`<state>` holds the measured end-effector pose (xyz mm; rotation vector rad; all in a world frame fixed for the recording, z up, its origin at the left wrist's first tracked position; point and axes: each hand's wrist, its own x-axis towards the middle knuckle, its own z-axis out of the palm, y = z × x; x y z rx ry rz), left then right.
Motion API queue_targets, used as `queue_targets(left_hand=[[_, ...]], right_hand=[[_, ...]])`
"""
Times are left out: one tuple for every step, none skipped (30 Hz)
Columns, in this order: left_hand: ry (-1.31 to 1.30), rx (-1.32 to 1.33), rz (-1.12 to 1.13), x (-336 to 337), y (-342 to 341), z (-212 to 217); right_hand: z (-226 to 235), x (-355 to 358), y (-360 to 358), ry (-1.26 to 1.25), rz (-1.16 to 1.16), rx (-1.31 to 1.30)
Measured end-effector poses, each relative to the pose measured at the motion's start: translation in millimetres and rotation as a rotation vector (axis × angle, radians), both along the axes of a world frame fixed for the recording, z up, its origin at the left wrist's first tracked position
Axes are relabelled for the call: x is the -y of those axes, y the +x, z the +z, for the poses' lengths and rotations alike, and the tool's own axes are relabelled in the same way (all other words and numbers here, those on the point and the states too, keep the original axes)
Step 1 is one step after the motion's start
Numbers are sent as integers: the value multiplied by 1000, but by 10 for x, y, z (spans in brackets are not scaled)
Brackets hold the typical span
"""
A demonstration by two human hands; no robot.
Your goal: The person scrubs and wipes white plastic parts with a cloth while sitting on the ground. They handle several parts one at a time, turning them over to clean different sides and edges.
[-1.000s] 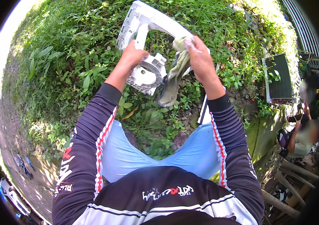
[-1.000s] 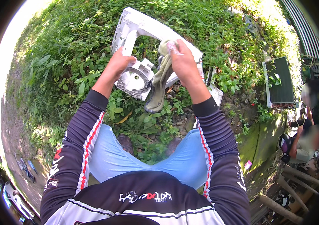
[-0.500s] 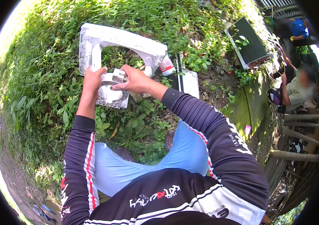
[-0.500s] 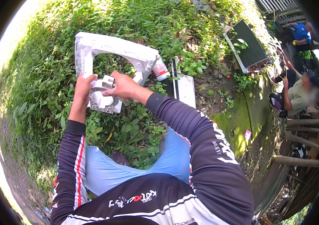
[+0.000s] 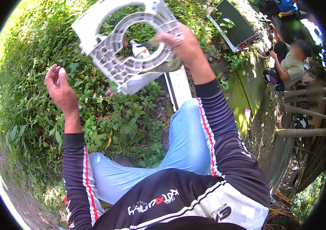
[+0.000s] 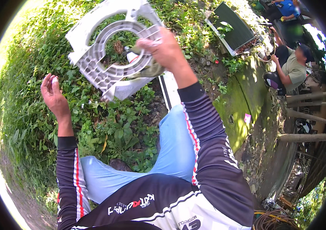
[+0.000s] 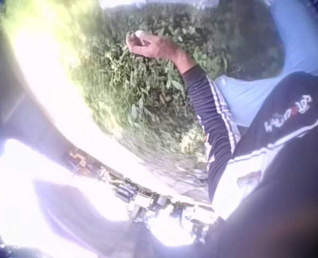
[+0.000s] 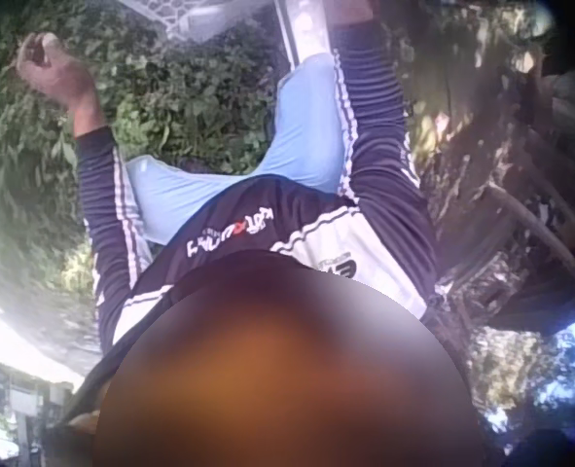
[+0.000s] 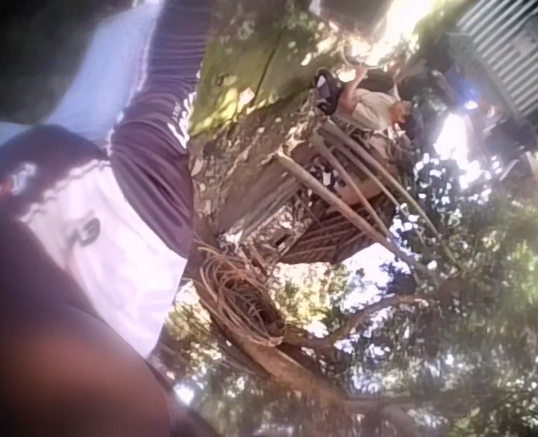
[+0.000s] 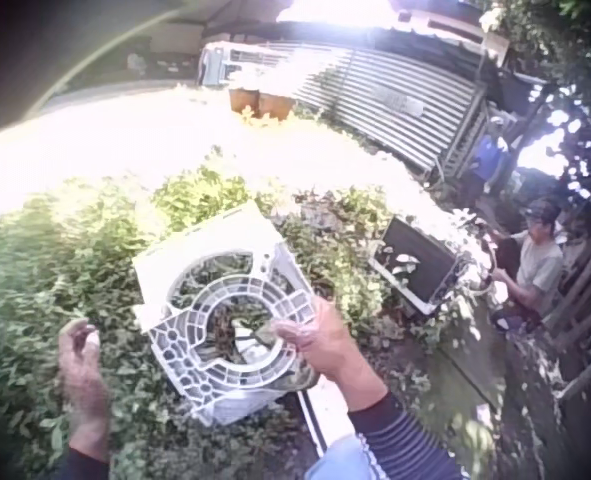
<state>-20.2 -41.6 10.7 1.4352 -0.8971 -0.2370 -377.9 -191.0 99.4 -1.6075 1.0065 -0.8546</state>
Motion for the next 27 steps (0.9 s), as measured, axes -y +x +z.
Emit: queue_targets(left_hand=[[2, -11, -24, 14, -1, -25], [-37, -41, -82, 28, -9, -59], [-3, -37, -112, 30, -16, -95], [31, -61, -141, 37, -19, -134], [78, -18, -151, 26, -20, -171], [106, -39, -178, 15, -8, -204], [120, -44, -198, -12, 10, -232], [147, -57, -195, -24, 47, -251], [181, -1, -179, -44, 83, -271], [199, -19, -173, -59, 123, -287], [221, 1, -157, -70, 163, -304], [230, -14, -156, -70, 193, -325], [260, 14, -157, -73, 216, -345], [276, -9, -150, -71, 229, -365], [296, 32, -159, -68, 233, -384], [312, 48, -166, -65, 228, -402], [334, 26, -162, -62, 214, -420], [344, 72, -181, -62, 198, -433], [363, 82, -191, -63, 178, -445], [381, 67, -197, -59, 163, -451], [376, 37, -223, -59, 146, -459], [397, 53, -230, -55, 138, -461], [404, 43, -240, -50, 129, -468], [413, 1, -248, -45, 128, -471], [404, -19, -262, -36, 128, -478], [400, 20, -270, -25, 132, -483], [406, 17, -270, -11, 134, -494]], right_hand=[[-5, -11, -317, -43, -79, 114], [-20, 10, -654, -91, -169, 75], [-89, -14, -993, -116, -290, 82], [-164, -36, -1353, -20, -399, 147], [-280, -61, -1698, 20, -520, 216], [-401, -115, -2062, 19, -611, 200], [-548, -171, -2410, 38, -705, 265], [-711, -210, -2749, 42, -816, 293], [-877, -260, -3086, 101, -906, 303], [-1052, -312, -3415, 164, -1021, 306], [-1241, -344, -3715, 235, -1090, 326], [-1436, -373, -3995, 298, -1211, 343], [-1630, -403, -4250, 331, -1304, 333], [-1822, -443, -4473, 318, -1366, 303], [-2000, -485, -4670, 335, -1367, 313], [-2160, -532, -4839, 382, -1472, 318], [-2312, -605, -4971, 336, -1455, 279], [-2423, -681, -5089, 333, -1400, 285], [-2516, -785, -5175, 345, -1378, 275], [-2586, -867, -5229, 364, -1406, 275], [-2619, -937, -5261, 424, -1397, 326], [-2625, -990, -5261, 482, -1380, 397], [-2590, -1031, -5241, 515, -1323, 369], [-2531, -1064, -5187, 595, -1406, 323], [-2427, -1084, -5123, 625, -1434, 240], [-2314, -1072, -5028, 603, -1503, -124], [-2195, -1087, -4903, 496, -1477, -628]])
